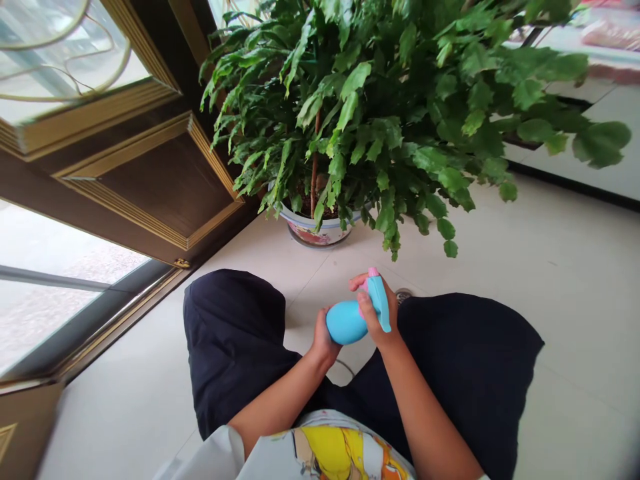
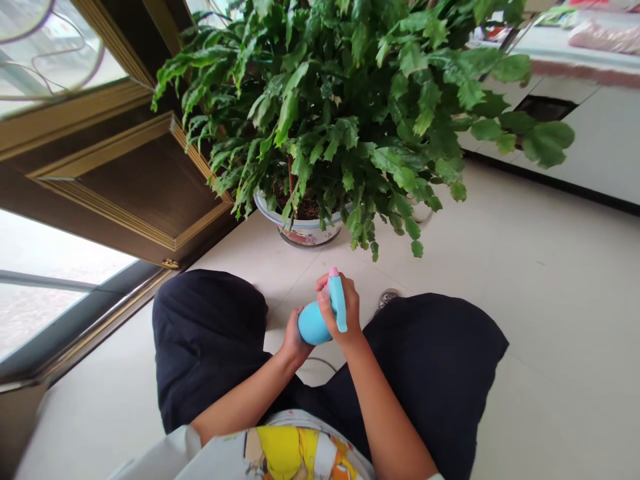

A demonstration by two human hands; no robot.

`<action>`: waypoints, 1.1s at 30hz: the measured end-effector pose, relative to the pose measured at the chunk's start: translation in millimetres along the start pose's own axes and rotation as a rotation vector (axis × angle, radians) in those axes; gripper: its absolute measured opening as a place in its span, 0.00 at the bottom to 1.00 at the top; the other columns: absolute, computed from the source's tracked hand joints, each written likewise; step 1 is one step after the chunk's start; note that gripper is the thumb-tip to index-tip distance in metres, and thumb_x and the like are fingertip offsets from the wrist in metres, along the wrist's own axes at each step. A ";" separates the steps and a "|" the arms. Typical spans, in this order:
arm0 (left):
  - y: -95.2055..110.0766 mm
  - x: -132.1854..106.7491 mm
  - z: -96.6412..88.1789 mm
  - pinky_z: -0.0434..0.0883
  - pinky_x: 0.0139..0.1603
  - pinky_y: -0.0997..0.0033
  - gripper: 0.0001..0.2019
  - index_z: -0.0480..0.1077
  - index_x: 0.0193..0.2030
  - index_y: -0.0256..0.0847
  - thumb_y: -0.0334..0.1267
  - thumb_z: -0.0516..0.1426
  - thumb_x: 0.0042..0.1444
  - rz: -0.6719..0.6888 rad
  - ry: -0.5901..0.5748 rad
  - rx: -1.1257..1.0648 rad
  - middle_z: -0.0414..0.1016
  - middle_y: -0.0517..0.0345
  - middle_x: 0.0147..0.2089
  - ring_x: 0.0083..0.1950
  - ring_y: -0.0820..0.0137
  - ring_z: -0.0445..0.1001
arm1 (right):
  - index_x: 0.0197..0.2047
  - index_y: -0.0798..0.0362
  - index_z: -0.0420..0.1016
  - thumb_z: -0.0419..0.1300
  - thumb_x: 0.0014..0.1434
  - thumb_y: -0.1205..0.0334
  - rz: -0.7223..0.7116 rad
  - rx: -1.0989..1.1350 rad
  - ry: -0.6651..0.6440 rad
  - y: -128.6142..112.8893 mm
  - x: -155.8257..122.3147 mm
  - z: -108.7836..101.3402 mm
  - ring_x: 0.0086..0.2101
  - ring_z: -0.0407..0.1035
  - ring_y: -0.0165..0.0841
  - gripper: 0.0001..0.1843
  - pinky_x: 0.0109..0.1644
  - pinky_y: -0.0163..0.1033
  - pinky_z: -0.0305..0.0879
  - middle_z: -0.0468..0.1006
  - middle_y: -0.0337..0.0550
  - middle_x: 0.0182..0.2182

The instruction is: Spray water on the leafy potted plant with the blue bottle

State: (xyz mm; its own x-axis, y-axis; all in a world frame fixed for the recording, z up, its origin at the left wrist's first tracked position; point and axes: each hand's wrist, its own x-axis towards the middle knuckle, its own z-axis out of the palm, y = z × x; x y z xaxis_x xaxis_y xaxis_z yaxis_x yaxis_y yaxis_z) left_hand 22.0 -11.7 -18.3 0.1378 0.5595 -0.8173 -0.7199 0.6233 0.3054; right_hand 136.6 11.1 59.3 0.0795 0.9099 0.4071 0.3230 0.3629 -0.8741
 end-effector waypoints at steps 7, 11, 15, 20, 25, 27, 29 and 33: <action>2.2 -2.4 -1.3 0.74 0.43 0.56 0.18 0.71 0.48 0.37 0.48 0.50 0.61 0.006 -0.011 -0.028 0.75 0.47 0.40 0.39 0.57 0.75 | 0.41 0.47 0.72 0.57 0.63 0.57 -0.052 0.001 -0.019 -1.4 3.5 8.8 0.35 0.71 0.39 0.06 0.46 0.49 0.70 0.76 0.41 0.33; 6.3 -0.4 -5.7 0.75 0.42 0.56 0.19 0.71 0.50 0.37 0.48 0.51 0.60 0.023 -0.001 -0.053 0.76 0.46 0.42 0.40 0.57 0.76 | 0.40 0.48 0.72 0.56 0.63 0.55 -0.019 0.047 -0.057 -4.3 7.1 13.3 0.38 0.71 0.40 0.07 0.48 0.50 0.70 0.76 0.43 0.34; 10.0 1.2 -11.2 0.75 0.40 0.57 0.19 0.70 0.51 0.38 0.48 0.51 0.61 0.033 0.003 -0.062 0.76 0.46 0.43 0.41 0.56 0.76 | 0.40 0.48 0.72 0.54 0.65 0.54 -0.006 0.082 -0.088 -5.9 9.4 17.3 0.39 0.71 0.40 0.09 0.49 0.51 0.70 0.76 0.43 0.35; 12.0 1.2 -16.8 0.75 0.40 0.60 0.20 0.70 0.52 0.38 0.48 0.51 0.61 0.031 0.003 -0.065 0.76 0.47 0.44 0.42 0.57 0.77 | 0.40 0.48 0.71 0.55 0.64 0.53 0.003 0.093 -0.110 -3.8 8.8 21.8 0.38 0.71 0.41 0.09 0.49 0.51 0.70 0.76 0.43 0.35; 14.9 0.0 -20.3 0.75 0.38 0.62 0.19 0.71 0.52 0.37 0.47 0.51 0.60 0.052 0.007 -0.080 0.76 0.47 0.43 0.40 0.58 0.77 | 0.39 0.48 0.71 0.55 0.64 0.53 -0.002 0.104 -0.121 -1.7 8.3 27.6 0.38 0.71 0.40 0.09 0.48 0.51 0.71 0.76 0.43 0.34; 15.9 -0.3 -21.0 0.75 0.39 0.61 0.19 0.71 0.51 0.37 0.47 0.51 0.60 0.046 0.014 -0.082 0.76 0.47 0.43 0.40 0.58 0.77 | 0.38 0.48 0.71 0.55 0.64 0.53 0.001 0.097 -0.120 -1.6 8.5 29.4 0.37 0.70 0.40 0.09 0.46 0.50 0.71 0.75 0.43 0.33; 16.6 -0.3 -21.3 0.75 0.39 0.60 0.19 0.70 0.51 0.37 0.47 0.51 0.60 0.042 0.017 -0.085 0.76 0.48 0.42 0.39 0.58 0.77 | 0.38 0.48 0.71 0.55 0.64 0.53 0.004 0.091 -0.125 -2.1 9.0 30.4 0.37 0.71 0.40 0.09 0.46 0.50 0.71 0.75 0.43 0.33; 16.5 0.1 -21.0 0.74 0.39 0.61 0.19 0.70 0.51 0.37 0.46 0.52 0.60 0.048 0.020 -0.095 0.76 0.48 0.42 0.39 0.59 0.77 | 0.39 0.49 0.72 0.55 0.64 0.53 0.003 0.094 -0.127 -3.3 9.2 30.0 0.38 0.71 0.40 0.09 0.48 0.51 0.71 0.76 0.43 0.35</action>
State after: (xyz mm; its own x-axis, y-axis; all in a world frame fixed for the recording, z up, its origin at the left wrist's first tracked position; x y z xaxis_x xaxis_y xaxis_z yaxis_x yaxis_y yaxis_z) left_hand -4.2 -12.8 -23.6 0.0885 0.5758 -0.8128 -0.7870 0.5406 0.2973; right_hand 108.0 24.2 58.0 -0.0419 0.9271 0.3725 0.2327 0.3716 -0.8987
